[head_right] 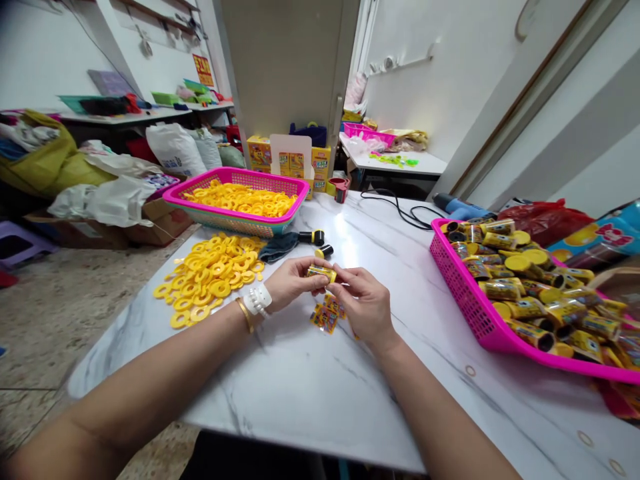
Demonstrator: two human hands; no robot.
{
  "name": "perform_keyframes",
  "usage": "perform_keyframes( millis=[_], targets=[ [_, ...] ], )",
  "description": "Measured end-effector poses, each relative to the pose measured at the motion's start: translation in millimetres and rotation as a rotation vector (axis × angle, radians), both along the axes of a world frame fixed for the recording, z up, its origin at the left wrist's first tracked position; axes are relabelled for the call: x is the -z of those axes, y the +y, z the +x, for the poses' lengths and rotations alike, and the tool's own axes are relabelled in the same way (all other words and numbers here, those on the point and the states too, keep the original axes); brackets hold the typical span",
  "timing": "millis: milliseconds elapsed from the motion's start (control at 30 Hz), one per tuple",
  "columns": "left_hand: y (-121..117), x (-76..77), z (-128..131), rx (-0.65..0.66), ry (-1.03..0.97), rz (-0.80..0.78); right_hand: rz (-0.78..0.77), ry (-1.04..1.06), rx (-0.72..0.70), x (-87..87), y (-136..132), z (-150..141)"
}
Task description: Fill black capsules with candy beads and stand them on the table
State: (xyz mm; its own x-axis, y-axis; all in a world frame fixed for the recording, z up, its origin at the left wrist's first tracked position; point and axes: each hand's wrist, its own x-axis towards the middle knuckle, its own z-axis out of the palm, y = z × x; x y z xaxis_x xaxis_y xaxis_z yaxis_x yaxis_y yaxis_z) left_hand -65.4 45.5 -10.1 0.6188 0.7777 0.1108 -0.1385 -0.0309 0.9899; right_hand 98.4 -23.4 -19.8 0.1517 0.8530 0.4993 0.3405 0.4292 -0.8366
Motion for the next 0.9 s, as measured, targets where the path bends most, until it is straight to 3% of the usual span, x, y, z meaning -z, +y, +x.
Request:
perform_keyframes(
  millis=[67,167,233,333,400,467,667,767,900],
  targets=[
    [0,-4.1,-3,0.011,0.041,0.156,-0.091,0.092,0.022,-3.1,-2,-1],
    [0,-6.7,-7,-0.026,0.153,0.430,-0.349,0.331,-0.053,-3.0,-1,-1],
    [1,-4.6,-7,-0.066,0.225,0.478,-0.448,0.455,-0.108,-0.8,2,0],
    [4,1.1,-6,-0.113,0.266,0.270,-0.375,0.431,-0.071,0.9,5,2],
    [7,3.2,-6,-0.076,0.279,0.116,-0.291,0.323,-0.040,0.0,5,2],
    [7,3.3,-5,-0.037,0.273,0.088,-0.267,0.265,-0.034,-1.1,3,1],
    [2,1.1,-3,-0.081,0.232,0.305,-0.492,0.534,-0.107,-0.1,1,1],
    [1,0.3,-2,-0.015,0.213,0.172,-0.573,0.599,-0.165,-3.1,3,5],
    [4,1.3,-3,0.071,0.168,-0.033,-0.645,0.584,-0.365,-7.6,4,11]
  ],
)
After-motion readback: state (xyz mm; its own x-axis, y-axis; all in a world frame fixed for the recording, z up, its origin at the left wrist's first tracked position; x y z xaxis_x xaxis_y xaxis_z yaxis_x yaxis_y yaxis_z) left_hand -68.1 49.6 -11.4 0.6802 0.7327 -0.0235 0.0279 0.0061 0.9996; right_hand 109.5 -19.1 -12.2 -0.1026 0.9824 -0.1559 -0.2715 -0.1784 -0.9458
